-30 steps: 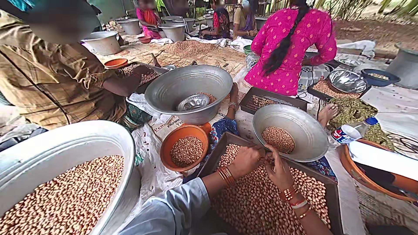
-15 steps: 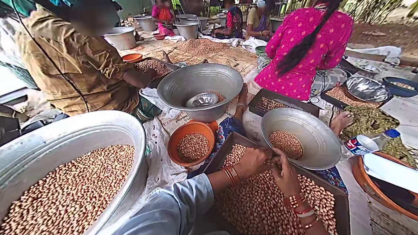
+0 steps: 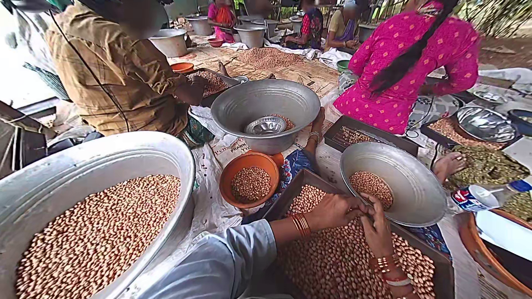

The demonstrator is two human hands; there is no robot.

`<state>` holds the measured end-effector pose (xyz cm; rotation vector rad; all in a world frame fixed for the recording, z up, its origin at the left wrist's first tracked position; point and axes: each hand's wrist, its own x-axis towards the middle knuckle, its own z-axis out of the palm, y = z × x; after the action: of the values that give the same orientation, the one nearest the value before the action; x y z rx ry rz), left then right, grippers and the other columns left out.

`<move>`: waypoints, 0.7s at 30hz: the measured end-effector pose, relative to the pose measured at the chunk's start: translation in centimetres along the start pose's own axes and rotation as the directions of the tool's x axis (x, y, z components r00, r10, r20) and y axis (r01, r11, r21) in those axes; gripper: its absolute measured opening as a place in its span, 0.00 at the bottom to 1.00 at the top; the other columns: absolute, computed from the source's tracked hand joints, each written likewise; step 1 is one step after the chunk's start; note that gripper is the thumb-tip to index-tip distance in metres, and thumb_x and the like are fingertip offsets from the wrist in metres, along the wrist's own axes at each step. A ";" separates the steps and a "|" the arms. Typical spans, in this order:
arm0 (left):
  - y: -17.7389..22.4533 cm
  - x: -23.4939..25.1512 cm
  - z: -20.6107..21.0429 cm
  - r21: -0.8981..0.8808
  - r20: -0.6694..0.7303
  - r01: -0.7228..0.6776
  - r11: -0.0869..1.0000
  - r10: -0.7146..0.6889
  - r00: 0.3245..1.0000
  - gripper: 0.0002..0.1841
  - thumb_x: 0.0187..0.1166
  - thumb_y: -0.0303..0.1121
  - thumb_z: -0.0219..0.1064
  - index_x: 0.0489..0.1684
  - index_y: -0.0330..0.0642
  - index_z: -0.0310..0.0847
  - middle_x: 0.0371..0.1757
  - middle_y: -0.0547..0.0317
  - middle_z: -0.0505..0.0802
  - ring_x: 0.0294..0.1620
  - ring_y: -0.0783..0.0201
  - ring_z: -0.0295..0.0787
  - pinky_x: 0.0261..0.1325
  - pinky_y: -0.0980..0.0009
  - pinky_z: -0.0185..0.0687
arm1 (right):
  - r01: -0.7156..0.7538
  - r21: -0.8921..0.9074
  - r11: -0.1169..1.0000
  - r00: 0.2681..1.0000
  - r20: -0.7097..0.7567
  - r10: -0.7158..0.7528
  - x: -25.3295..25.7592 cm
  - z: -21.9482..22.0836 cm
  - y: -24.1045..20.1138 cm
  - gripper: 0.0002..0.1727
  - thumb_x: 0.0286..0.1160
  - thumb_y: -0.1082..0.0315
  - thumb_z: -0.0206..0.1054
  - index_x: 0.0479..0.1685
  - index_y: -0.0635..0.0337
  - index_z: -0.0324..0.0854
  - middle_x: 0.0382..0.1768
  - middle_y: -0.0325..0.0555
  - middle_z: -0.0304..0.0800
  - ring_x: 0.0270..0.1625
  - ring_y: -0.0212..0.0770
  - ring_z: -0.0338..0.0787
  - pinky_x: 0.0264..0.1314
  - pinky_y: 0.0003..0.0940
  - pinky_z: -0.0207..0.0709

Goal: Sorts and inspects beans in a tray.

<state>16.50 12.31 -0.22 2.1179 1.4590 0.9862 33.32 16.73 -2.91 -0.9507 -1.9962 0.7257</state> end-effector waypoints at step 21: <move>-0.8 -0.1 0.5 0.065 0.007 -0.045 0.997 0.045 0.999 0.13 0.88 0.28 0.58 0.53 0.37 0.92 0.52 0.43 0.96 0.54 0.43 0.94 0.59 0.43 0.85 | -0.097 0.302 0.948 0.988 0.140 0.057 0.4 -0.4 0.8 0.40 0.61 0.72 0.61 0.82 0.70 0.60 0.40 0.37 0.85 0.37 0.20 0.84 0.40 0.17 0.79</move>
<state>16.37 12.52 -1.12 2.2070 1.4660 0.9596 33.78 17.54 -3.15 -0.8148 -1.8899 1.1321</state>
